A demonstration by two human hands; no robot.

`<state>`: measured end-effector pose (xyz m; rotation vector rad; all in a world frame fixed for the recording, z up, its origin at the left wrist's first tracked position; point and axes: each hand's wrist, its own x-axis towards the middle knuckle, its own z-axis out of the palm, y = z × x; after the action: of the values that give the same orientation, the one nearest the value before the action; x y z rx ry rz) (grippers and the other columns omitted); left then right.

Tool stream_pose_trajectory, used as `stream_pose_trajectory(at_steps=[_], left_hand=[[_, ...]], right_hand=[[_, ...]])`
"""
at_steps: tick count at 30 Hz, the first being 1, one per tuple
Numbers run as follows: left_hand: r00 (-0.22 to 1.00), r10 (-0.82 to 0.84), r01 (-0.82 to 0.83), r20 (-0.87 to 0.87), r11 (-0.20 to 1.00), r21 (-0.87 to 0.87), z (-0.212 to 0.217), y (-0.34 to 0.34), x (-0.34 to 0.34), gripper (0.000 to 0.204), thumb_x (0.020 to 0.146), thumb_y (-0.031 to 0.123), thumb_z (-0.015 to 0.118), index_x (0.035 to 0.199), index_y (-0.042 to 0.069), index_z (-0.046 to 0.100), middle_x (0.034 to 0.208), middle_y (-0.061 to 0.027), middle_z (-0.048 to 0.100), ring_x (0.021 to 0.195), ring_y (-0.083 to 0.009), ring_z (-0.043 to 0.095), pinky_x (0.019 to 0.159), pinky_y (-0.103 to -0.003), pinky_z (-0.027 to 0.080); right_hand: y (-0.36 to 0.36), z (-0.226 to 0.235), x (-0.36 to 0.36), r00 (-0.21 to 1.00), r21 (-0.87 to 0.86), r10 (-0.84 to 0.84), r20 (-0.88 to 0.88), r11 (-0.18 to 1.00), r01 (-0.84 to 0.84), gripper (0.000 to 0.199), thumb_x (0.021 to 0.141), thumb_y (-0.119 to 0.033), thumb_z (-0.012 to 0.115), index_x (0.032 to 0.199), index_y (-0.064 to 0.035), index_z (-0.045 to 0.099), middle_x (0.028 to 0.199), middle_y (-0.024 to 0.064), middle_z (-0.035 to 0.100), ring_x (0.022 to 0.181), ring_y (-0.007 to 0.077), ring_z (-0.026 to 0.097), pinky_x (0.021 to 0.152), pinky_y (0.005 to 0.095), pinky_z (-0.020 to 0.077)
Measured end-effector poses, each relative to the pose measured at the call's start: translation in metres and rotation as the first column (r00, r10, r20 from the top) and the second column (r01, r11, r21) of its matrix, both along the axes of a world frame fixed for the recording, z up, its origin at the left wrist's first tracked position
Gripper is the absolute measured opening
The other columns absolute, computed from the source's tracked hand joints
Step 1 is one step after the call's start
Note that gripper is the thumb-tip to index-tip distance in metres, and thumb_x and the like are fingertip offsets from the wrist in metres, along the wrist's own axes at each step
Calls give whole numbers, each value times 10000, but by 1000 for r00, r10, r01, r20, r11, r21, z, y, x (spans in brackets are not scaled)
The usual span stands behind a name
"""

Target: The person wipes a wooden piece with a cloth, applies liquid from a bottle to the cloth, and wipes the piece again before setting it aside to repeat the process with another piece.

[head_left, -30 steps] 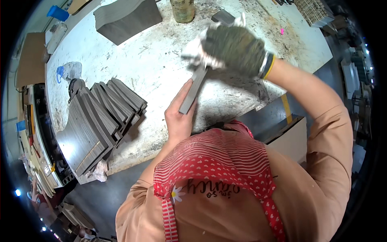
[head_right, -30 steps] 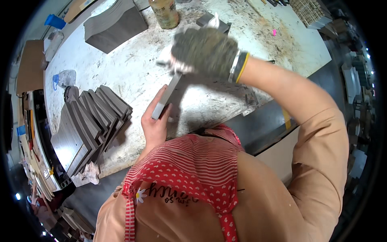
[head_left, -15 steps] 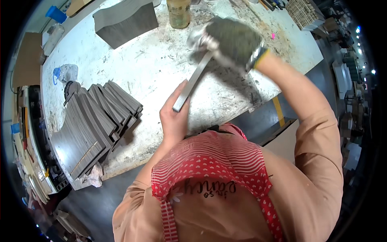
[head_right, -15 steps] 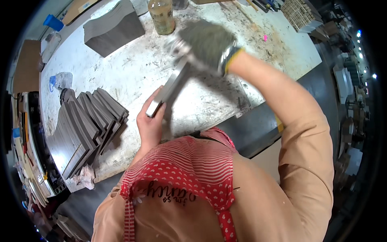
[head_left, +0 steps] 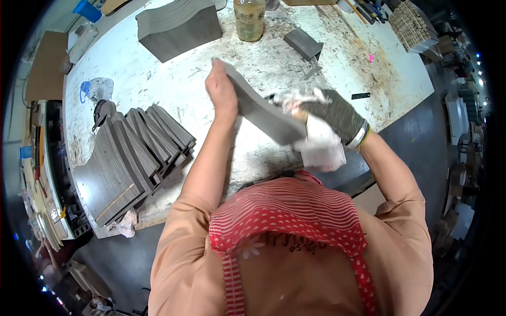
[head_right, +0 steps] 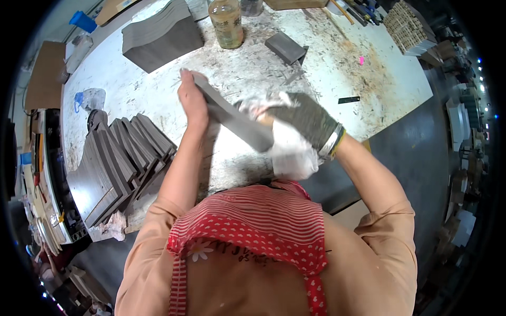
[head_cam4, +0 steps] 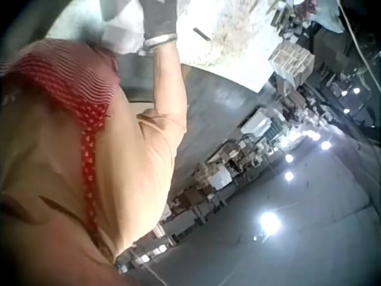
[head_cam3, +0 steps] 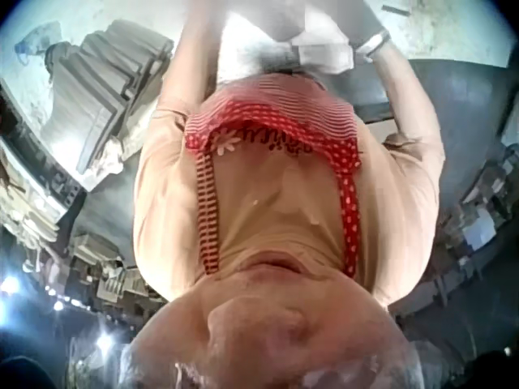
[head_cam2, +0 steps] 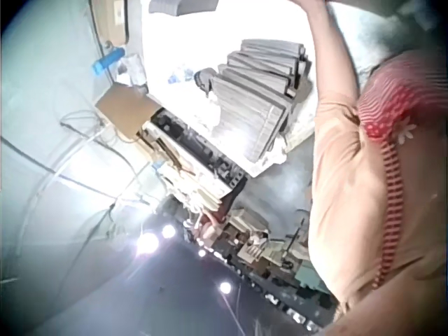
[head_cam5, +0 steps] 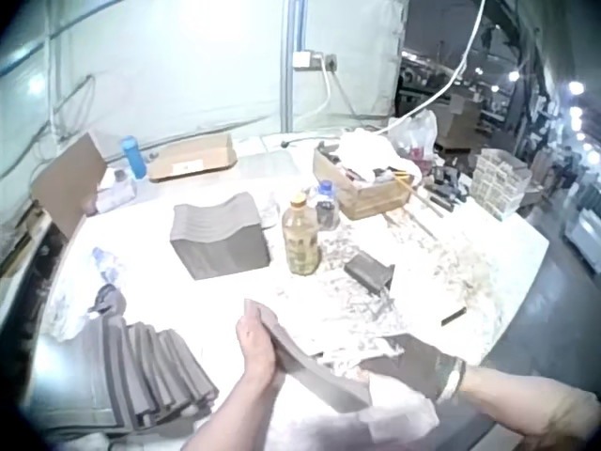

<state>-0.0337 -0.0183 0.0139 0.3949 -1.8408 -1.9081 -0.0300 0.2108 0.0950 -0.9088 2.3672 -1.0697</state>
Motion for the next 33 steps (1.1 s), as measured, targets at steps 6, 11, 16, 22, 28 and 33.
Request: stream_pose_trajectory(at_steps=[6, 11, 16, 22, 28, 33], left_hand=[[985, -166, 171, -40, 968, 186, -6, 10, -28, 574, 944, 462, 278, 634, 50, 528, 522, -20, 458, 496, -123, 410, 519, -268, 355], [955, -152, 187, -256, 975, 122, -62, -1, -56, 291, 900, 272, 478, 702, 66, 535, 486, -28, 469, 479, -134, 486, 544, -294, 458], [969, -211, 244, -124, 887, 393, -6, 6, -22, 566, 931, 434, 286, 545, 56, 455, 466, -39, 415, 410, -131, 357, 399, -272, 281], [979, -196, 101, 55, 702, 705, 9, 9, -23, 455, 937, 358, 350, 594, 75, 448, 525, -33, 443, 454, -149, 403, 462, -291, 353], [957, -281, 288, -78, 875, 388, 5, 5, -23, 486, 929, 345, 302, 542, 66, 395, 486, -52, 366, 455, -154, 363, 463, -283, 308], [953, -298, 300, -54, 904, 305, 2, 14, -25, 493, 932, 333, 292, 519, 76, 367, 471, -43, 336, 442, -147, 334, 453, -274, 277]], right_hand=[[-51, 16, -50, 953, -400, -163, -257, 915, 48, 234, 891, -180, 478, 1072, -54, 554, 982, 104, 609, 896, 177, 598, 804, 285, 476], [-101, -9, -26, 531, 19, 130, -837, 978, -209, 361, 805, -127, 560, 1160, -65, 529, 1035, 154, 573, 977, 267, 565, 881, 342, 466], [-48, -39, 14, 715, -103, 341, -610, 861, -498, 373, 819, -115, 517, 1192, -112, 511, 1076, 134, 571, 1002, 239, 560, 872, 323, 457], [-87, -6, -28, 651, 190, 402, -643, 908, -373, 537, 709, -186, 656, 1206, -89, 479, 1143, 124, 535, 1053, 292, 505, 900, 421, 424], [-61, -25, 20, 827, -109, 365, -428, 887, -448, 406, 684, -193, 650, 1053, -43, 570, 1034, 146, 593, 930, 267, 584, 803, 366, 467], [-35, 2, 13, 842, -246, 487, -231, 809, -535, 305, 733, -203, 607, 1011, -76, 596, 864, 141, 611, 813, 282, 606, 733, 373, 488]])
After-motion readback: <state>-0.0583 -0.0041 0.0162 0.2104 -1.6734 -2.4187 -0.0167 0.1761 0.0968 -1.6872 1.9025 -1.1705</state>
